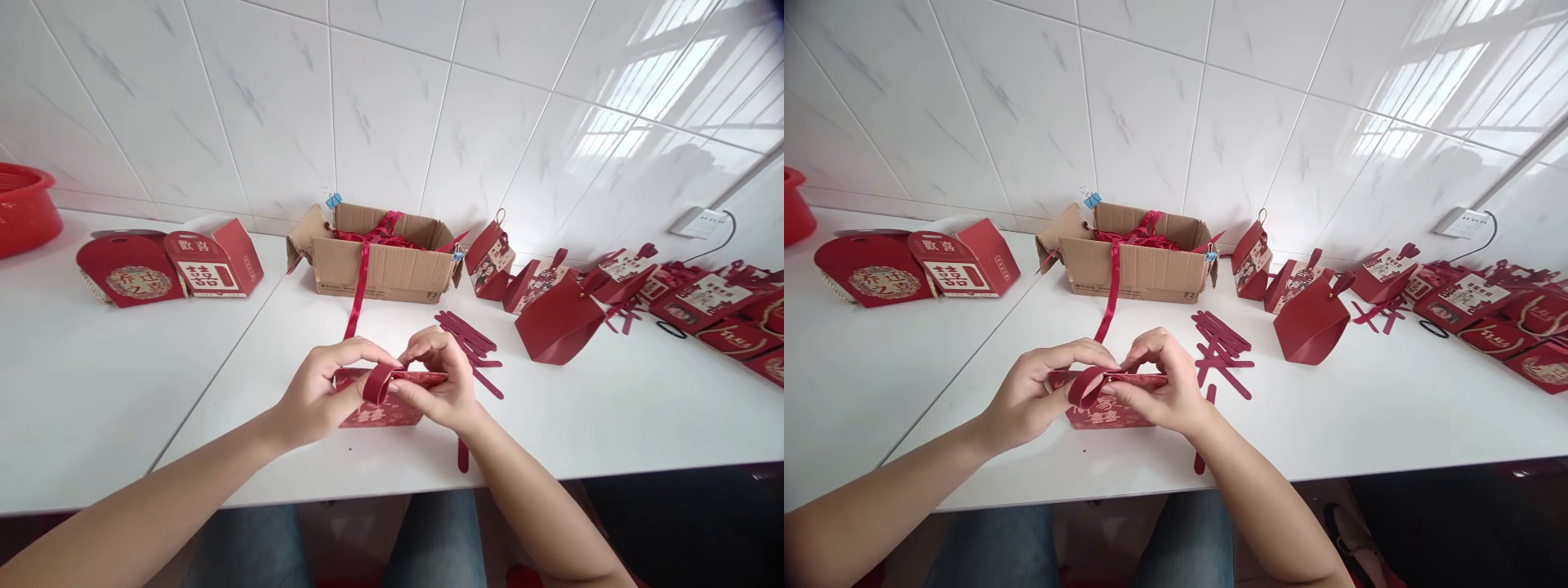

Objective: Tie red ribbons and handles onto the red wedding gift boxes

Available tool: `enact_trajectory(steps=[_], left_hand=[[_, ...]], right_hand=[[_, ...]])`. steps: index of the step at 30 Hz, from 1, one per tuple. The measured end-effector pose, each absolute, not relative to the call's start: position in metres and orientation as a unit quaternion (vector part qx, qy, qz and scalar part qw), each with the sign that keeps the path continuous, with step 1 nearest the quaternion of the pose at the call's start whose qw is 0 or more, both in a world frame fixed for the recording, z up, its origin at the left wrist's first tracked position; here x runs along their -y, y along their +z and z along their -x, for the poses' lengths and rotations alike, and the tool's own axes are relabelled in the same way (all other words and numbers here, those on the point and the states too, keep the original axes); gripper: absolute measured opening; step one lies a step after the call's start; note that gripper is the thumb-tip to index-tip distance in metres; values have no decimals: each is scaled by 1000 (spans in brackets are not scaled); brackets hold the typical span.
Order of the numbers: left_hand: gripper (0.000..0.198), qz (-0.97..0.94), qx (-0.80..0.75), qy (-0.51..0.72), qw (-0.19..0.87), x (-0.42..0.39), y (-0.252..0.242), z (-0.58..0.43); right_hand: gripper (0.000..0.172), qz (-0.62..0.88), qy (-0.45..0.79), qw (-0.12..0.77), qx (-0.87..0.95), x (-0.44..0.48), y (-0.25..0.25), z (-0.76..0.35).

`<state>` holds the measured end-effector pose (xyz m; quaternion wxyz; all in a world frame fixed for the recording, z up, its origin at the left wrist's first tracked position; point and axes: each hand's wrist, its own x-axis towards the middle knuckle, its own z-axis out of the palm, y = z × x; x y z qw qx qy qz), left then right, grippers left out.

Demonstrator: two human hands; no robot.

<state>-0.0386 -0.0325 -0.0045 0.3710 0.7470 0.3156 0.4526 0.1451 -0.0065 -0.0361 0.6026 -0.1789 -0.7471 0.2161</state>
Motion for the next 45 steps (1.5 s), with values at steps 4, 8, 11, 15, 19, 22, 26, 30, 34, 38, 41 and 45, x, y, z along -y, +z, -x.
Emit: enact_trajectory(steps=[4,8,11,15,19,22,26,30,34,38,41,45], left_hand=[[13,-748,-313,465,355,31,-7,40],[13,-746,-310,484,337,31,-10,39],[13,-745,-303,502,317,30,-10,38],[14,-754,-285,510,298,30,-11,38],[17,-753,-287,505,309,30,-13,39],[17,-753,-274,505,321,30,-12,39],[14,-743,-272,511,336,30,-8,38],[16,-722,-293,494,385,31,-5,38],[18,-705,-326,471,419,33,-5,38],[16,-709,-317,476,413,34,-7,36],[15,-711,-305,497,393,33,-11,38],[16,-756,-256,468,379,28,-16,45]], right_hand=[[21,158,160,593,773,7,-32,-146],[13,147,134,588,784,8,-29,-147],[9,158,136,585,784,9,-29,-148],[4,172,162,580,779,8,-30,-148],[5,177,191,576,775,7,-32,-150],[5,172,211,570,775,7,-32,-150],[5,170,227,566,774,6,-33,-150],[5,176,228,561,776,6,-33,-150],[4,170,239,556,778,7,-30,-150],[4,152,213,558,787,7,-29,-147],[17,155,231,573,771,7,-34,-146],[23,174,267,573,755,7,-38,-145]])
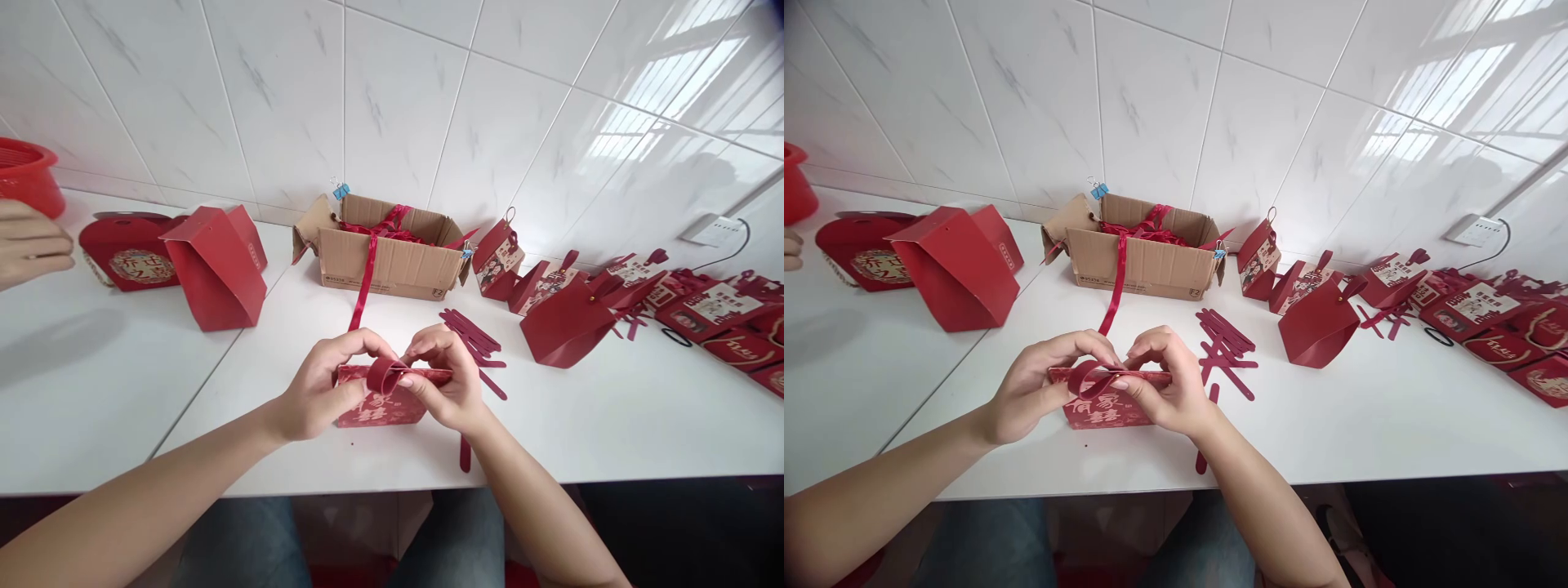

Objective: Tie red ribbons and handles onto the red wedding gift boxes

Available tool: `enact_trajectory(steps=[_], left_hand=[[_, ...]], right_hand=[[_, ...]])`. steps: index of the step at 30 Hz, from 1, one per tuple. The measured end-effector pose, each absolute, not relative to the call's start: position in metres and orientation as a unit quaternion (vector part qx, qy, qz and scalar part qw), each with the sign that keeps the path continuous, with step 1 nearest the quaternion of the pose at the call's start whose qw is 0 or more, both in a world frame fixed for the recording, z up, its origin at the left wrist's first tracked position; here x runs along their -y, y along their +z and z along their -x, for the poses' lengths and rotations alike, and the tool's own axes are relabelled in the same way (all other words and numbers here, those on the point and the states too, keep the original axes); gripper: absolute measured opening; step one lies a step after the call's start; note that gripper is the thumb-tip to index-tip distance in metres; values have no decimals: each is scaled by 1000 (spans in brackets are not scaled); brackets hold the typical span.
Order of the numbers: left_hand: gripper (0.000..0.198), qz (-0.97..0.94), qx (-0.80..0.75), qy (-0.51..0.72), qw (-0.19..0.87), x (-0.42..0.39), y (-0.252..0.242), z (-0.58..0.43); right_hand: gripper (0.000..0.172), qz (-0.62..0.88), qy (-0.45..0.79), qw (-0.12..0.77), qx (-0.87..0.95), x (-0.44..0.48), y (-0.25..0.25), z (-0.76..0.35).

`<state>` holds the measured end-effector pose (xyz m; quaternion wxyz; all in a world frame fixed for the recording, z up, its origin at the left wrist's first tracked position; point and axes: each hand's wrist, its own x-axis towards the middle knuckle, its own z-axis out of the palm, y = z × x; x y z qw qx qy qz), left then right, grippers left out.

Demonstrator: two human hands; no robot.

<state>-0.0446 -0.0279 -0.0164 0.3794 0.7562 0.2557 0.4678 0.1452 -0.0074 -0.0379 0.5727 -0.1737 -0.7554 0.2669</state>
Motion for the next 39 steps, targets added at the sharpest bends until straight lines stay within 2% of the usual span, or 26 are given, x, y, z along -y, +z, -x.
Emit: enact_trajectory(steps=[3,8,14,33,37,39], left_hand=[[22,-787,-236,459,338,24,-18,47],[18,-800,-230,478,280,19,-17,45],[15,-825,-171,511,174,10,-21,44],[13,-799,-201,532,194,12,-29,38],[29,-797,-232,513,218,15,-27,37],[29,-809,-216,509,199,15,-26,37]], right_hand=[[20,178,207,570,775,8,-35,-146],[22,159,84,573,800,8,-31,-150],[23,135,47,556,819,5,-33,-152],[22,148,-2,590,793,6,-40,-145],[22,162,5,585,794,7,-42,-145],[22,160,0,583,797,6,-43,-145]])
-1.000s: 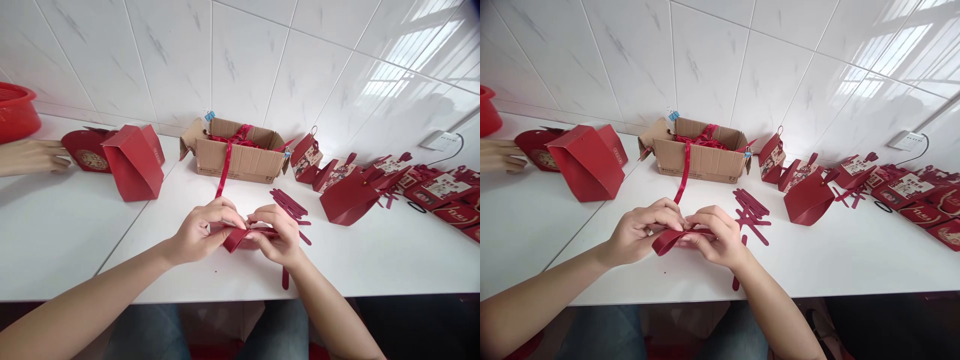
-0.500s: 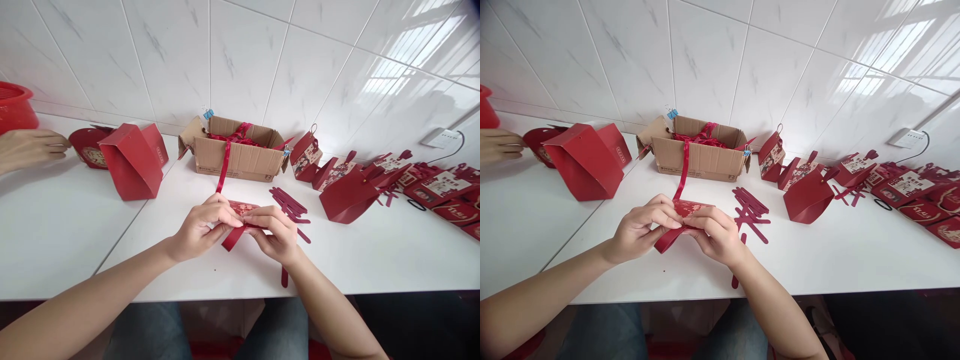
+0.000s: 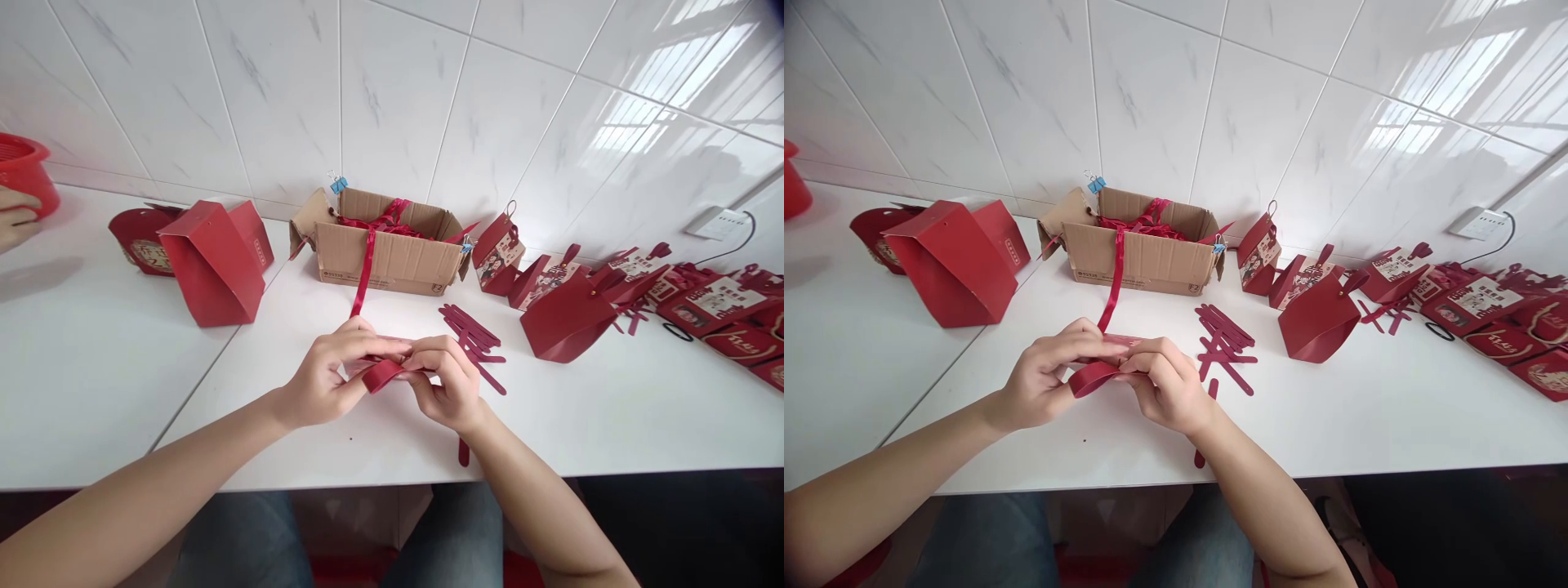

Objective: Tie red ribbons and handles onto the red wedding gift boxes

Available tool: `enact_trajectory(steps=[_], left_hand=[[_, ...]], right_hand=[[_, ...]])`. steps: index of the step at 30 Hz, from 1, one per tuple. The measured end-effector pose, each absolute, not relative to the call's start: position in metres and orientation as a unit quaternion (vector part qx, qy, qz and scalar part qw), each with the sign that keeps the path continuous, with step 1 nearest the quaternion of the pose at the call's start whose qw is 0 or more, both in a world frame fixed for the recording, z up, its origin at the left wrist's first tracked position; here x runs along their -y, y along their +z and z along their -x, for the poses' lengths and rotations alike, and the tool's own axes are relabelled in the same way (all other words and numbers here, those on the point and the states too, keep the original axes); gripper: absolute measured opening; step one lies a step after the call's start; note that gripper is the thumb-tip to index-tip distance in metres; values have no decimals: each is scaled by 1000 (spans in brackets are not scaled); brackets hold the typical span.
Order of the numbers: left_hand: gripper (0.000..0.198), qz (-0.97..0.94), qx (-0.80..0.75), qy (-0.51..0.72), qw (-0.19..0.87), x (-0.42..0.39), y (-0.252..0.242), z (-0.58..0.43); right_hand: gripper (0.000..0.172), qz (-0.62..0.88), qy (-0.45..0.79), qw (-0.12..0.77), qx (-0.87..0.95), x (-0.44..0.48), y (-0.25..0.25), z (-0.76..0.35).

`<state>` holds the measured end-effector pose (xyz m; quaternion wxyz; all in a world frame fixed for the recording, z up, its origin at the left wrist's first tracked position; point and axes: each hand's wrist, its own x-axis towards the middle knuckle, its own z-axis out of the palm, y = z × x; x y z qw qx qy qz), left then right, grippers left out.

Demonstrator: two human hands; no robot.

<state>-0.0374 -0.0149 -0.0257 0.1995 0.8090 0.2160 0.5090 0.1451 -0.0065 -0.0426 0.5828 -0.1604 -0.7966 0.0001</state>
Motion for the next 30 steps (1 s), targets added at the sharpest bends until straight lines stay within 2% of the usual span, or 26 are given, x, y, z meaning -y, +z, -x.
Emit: enact_trajectory(steps=[11,18,21,25,30], left_hand=[[14,-809,-192,521,190,13,-26,37],[4,-783,-243,542,185,14,-29,34],[5,-779,-258,536,199,14,-32,36],[8,-801,-215,528,184,12,-38,38],[15,-818,-182,530,126,11,-40,37]], right_hand=[[23,142,9,588,796,5,-45,-145],[19,157,23,591,791,4,-43,-146],[17,159,88,586,790,2,-39,-149],[31,138,216,557,790,-1,-37,-152],[21,103,183,543,813,-4,-39,-153]])
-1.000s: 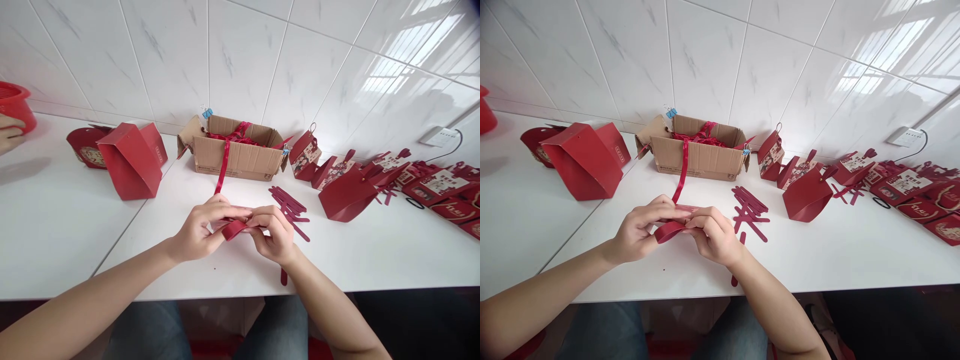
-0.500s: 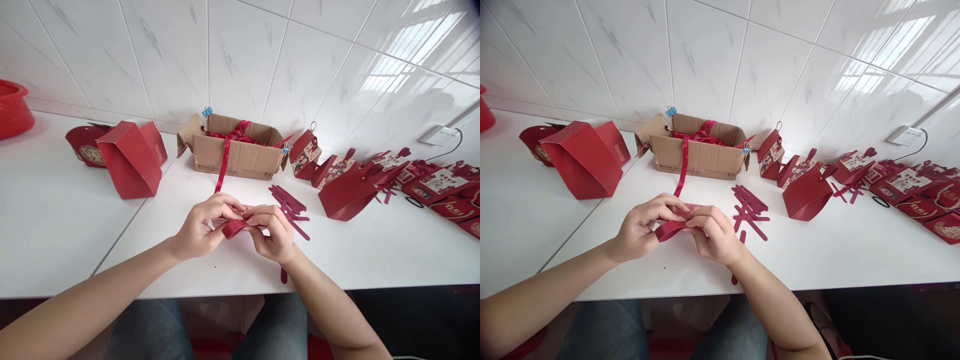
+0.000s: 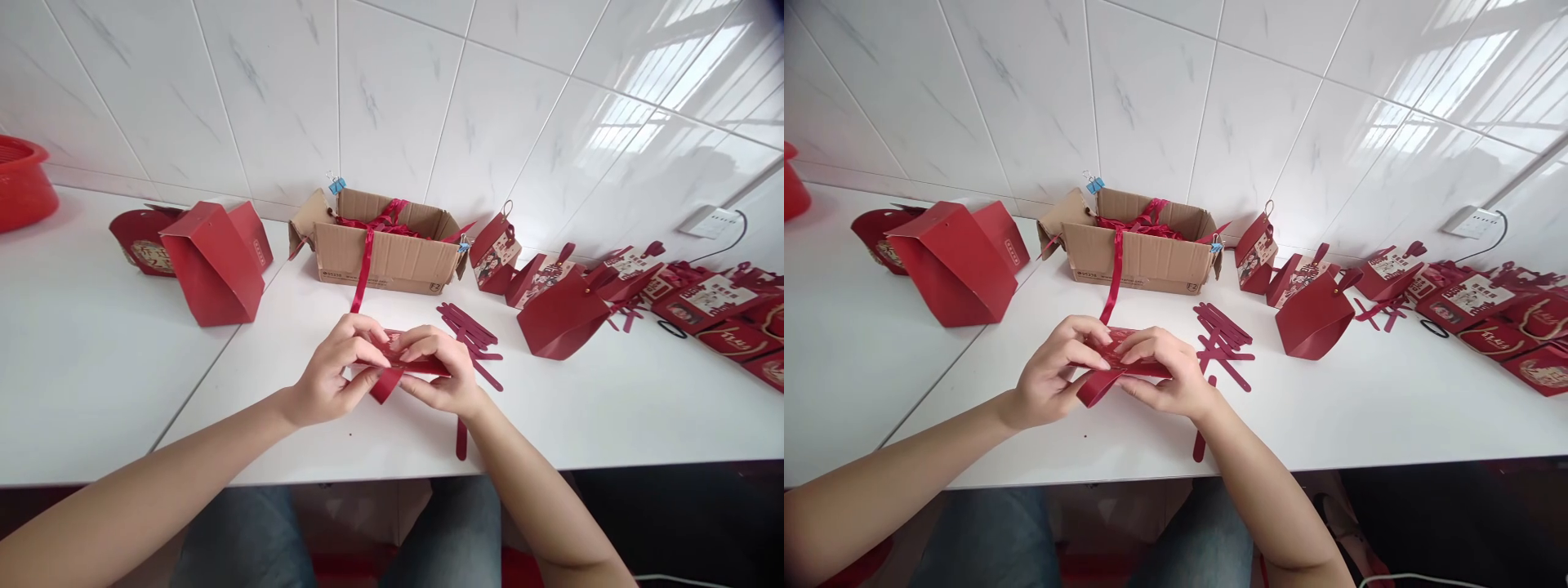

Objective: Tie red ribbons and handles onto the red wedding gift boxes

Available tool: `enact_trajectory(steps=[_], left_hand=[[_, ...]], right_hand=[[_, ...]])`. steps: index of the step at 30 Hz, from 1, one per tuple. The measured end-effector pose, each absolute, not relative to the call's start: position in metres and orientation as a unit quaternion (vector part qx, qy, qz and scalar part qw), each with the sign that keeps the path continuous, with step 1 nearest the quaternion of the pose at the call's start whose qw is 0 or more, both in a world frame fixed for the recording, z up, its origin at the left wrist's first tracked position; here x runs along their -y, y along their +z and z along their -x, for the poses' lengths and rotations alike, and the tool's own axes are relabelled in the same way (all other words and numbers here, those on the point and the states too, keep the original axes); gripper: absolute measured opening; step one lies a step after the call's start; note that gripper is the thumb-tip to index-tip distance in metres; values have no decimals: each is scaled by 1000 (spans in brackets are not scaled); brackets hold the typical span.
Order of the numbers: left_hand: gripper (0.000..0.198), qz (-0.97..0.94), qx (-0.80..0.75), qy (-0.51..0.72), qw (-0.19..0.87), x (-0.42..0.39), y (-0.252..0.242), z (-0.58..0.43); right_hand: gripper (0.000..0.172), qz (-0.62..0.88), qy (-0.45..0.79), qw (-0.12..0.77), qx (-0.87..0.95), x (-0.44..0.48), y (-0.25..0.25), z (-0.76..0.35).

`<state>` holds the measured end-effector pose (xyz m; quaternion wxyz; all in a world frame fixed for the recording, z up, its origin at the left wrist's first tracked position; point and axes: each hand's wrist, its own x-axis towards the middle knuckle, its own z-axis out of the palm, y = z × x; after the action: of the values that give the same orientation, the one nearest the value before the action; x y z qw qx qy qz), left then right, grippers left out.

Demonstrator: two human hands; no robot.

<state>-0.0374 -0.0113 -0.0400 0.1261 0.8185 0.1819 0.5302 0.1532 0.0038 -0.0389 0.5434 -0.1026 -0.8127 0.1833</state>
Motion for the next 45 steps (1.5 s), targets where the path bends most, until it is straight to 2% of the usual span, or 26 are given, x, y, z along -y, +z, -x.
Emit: enact_trajectory(steps=[6,10,12,15,20,24,27,35,41,45], left_hand=[[25,-844,-164,510,16,12,-37,38],[23,-848,-150,508,-24,12,-38,40],[22,-846,-150,510,-35,12,-38,41],[21,-840,-152,520,-16,12,-41,40],[36,-794,-178,569,119,9,-51,35],[50,-747,-243,611,96,6,-56,32],[45,-734,-274,615,88,4,-58,30],[39,-745,-332,570,102,6,-74,25],[47,-782,-369,501,37,-2,-44,32],[22,-862,-349,368,10,-14,0,30]], right_hand=[[22,89,140,541,825,-4,-39,-153],[29,83,134,562,812,-3,-38,-152],[27,84,125,566,811,-2,-37,-151],[16,77,124,550,822,-1,-36,-150],[16,98,176,580,789,-2,-38,-150],[18,243,242,653,676,-5,-40,-154],[21,345,289,683,575,-9,-39,-159],[24,436,314,677,504,-27,-36,-171],[29,365,325,619,615,-21,-39,-163],[24,319,320,601,659,-16,-38,-159]])
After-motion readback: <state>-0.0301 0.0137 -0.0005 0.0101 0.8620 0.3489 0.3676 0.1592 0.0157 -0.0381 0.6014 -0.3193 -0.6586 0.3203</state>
